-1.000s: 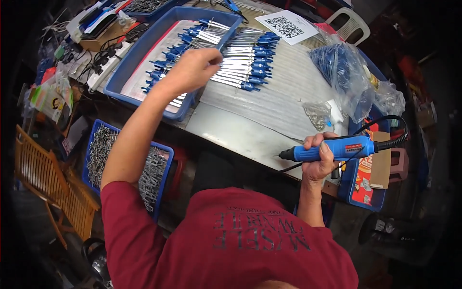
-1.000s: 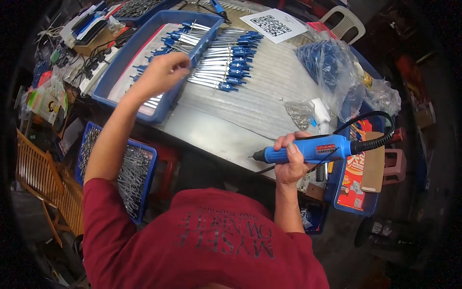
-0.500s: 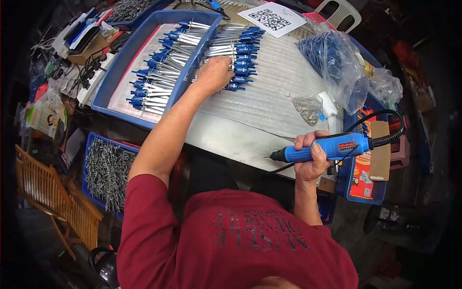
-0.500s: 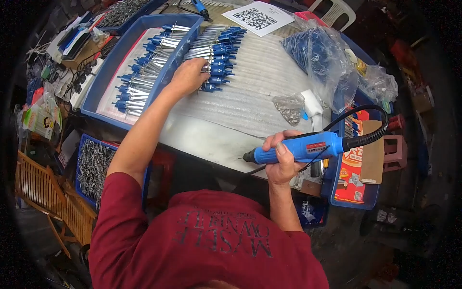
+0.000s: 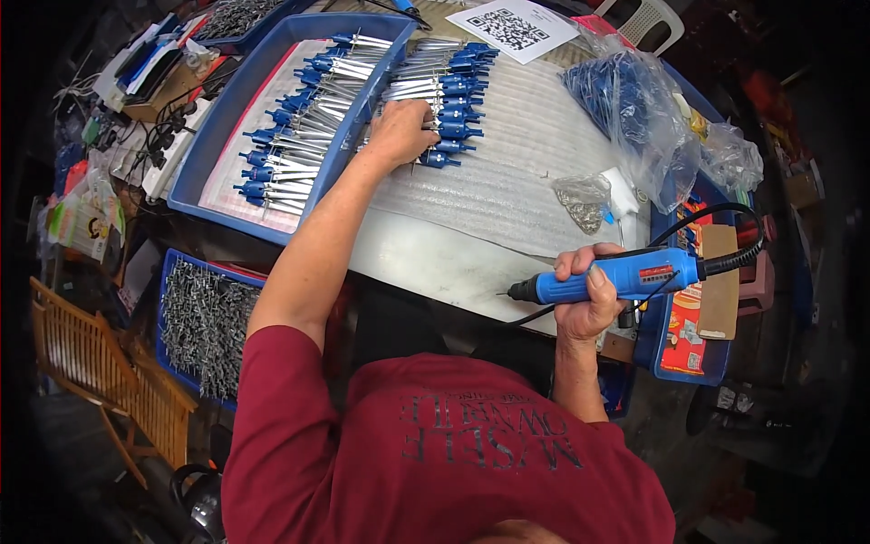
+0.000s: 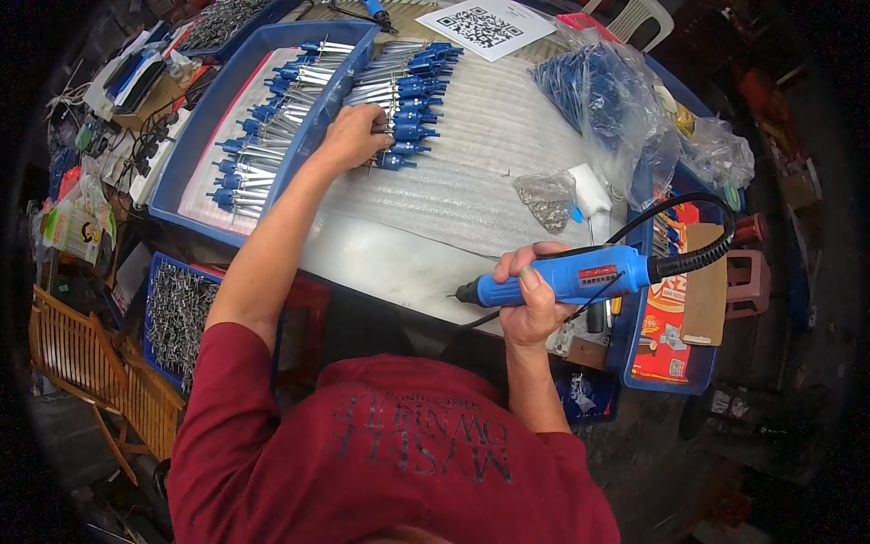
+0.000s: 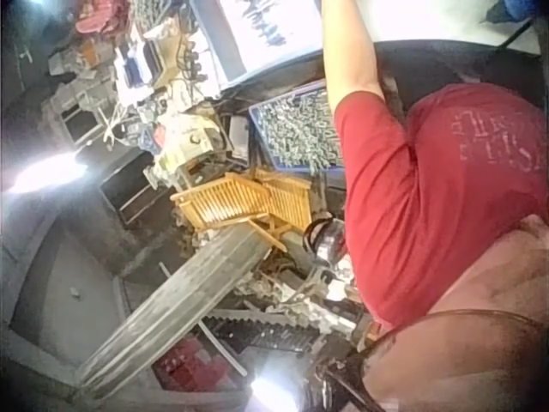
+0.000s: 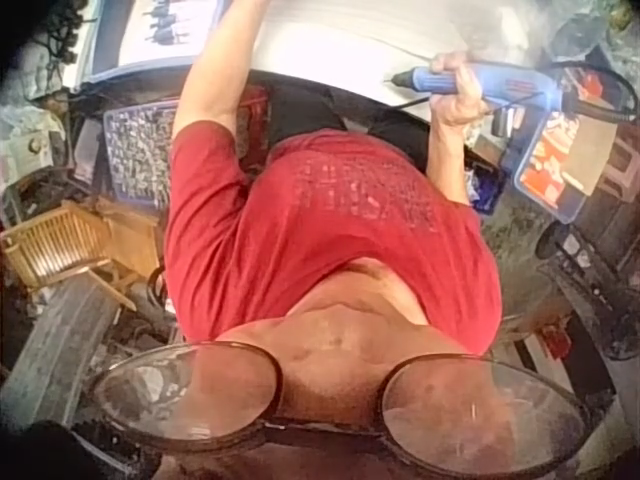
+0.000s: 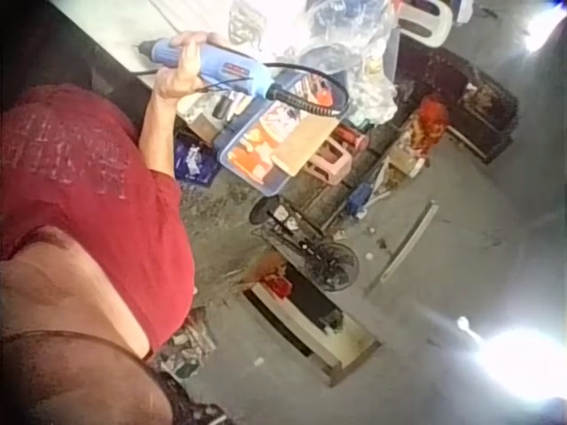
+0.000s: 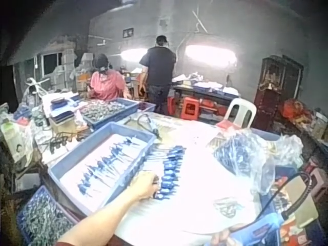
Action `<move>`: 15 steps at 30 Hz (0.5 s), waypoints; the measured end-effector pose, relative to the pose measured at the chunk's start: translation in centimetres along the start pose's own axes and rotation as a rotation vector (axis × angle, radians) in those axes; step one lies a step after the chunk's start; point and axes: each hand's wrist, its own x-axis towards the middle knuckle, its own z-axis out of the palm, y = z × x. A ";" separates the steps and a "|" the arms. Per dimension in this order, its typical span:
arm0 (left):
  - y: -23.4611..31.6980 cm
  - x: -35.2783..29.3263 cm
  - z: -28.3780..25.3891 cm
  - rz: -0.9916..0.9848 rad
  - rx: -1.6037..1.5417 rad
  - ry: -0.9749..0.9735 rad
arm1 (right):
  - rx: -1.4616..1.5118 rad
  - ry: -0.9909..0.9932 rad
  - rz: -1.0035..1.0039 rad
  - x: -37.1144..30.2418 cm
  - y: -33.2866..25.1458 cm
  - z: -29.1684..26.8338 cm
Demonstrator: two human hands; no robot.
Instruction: Assembling small plastic components using an electric screwdriver at a manual workstation.
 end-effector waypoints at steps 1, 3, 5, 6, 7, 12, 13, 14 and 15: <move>0.0 0.0 -0.1 0.000 -0.001 0.000 | -0.001 0.000 0.000 0.0 0.0 0.0; 0.0 0.0 -0.3 -0.015 -0.036 -0.034 | -0.016 0.002 -0.015 0.1 0.0 -0.1; 0.0 -0.1 -0.4 -0.020 -0.050 -0.031 | -0.010 0.004 -0.009 0.1 0.1 -0.1; 0.1 -0.2 -0.4 -0.026 -0.063 -0.027 | -0.001 0.005 -0.003 0.1 0.1 0.0; 0.1 -0.3 -0.5 -0.025 -0.064 -0.027 | -0.002 0.005 -0.004 0.0 0.1 0.0; 0.3 -0.4 -0.8 -0.009 -0.032 -0.049 | -0.014 0.017 0.006 0.0 0.0 0.2; 0.3 -0.4 -0.8 -0.008 -0.033 -0.049 | -0.015 0.017 0.005 0.0 -0.1 0.2; 0.3 -0.4 -0.8 -0.012 -0.049 -0.060 | -0.019 0.015 0.005 0.0 -0.1 0.2; 0.4 -0.4 -0.9 -0.016 -0.066 -0.071 | -0.023 0.014 0.005 -0.1 -0.1 0.2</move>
